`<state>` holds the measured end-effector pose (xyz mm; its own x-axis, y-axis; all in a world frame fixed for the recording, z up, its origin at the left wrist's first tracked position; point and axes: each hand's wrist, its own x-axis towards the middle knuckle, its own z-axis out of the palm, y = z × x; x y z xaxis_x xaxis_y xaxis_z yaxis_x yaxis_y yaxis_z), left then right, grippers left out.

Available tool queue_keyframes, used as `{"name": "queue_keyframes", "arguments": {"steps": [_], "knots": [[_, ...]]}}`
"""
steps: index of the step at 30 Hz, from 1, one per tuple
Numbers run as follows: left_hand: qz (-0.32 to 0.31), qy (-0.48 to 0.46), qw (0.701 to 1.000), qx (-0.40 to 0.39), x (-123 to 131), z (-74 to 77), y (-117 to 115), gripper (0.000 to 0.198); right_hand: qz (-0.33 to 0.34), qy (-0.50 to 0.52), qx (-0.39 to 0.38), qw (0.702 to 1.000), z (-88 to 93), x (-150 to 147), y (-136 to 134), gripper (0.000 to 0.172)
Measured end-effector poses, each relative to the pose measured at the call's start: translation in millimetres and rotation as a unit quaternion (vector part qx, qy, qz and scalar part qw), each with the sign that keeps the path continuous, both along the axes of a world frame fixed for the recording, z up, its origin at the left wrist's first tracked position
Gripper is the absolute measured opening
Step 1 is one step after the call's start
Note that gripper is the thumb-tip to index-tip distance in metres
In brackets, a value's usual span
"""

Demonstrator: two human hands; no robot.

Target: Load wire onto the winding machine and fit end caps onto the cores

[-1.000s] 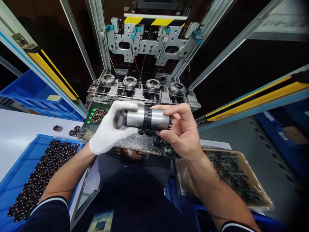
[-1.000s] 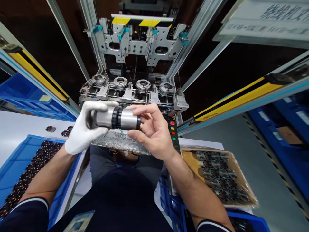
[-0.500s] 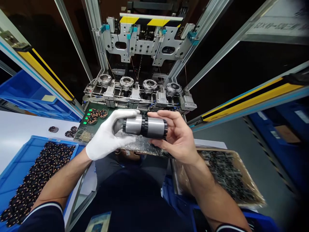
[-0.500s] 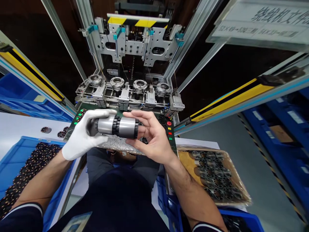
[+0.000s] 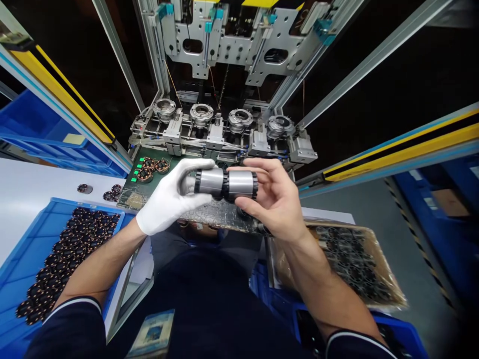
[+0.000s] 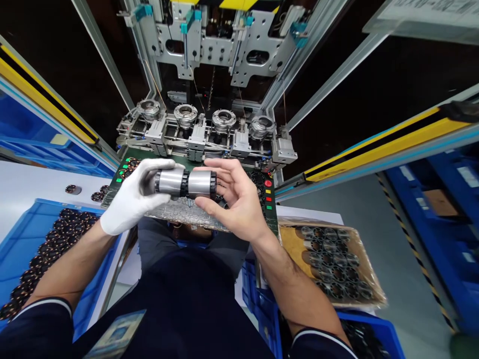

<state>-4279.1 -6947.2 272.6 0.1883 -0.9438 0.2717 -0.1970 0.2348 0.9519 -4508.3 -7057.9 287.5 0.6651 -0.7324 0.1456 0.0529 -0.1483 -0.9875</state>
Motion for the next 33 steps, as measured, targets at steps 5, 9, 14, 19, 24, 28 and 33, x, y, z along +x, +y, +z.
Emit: {"name": "queue_keyframes", "arguments": {"steps": [5,9,14,19,24,28,33], "knots": [[-0.01,0.056,0.998,0.004,5,-2.2,-6,0.047,-0.007,-0.016,0.007,1.0,-4.6,13,-3,0.058],[0.02,-0.041,0.999,0.019,37,7.7,-21,0.055,-0.005,0.029,-0.026,0.999,1.7,27,-26,0.056],[0.096,-0.226,0.969,-0.001,119,30.8,-80,0.057,-0.005,0.087,-0.145,0.986,15.6,71,-108,0.058],[0.184,-0.407,0.891,0.085,202,24.7,-173,0.068,-0.016,0.173,-0.289,0.941,-3.0,151,-205,0.065],[0.191,-0.438,0.847,0.233,242,-15.2,-240,0.114,-0.016,0.309,-0.363,0.879,-36.4,205,-250,0.057],[0.138,-0.493,0.815,0.272,254,-28.4,-252,0.099,-0.002,0.422,-0.412,0.808,-32.8,212,-252,0.059],[0.072,-0.568,0.776,0.264,264,-20.7,-253,0.078,0.073,0.451,-0.452,0.766,-15.2,222,-266,0.061]]}}
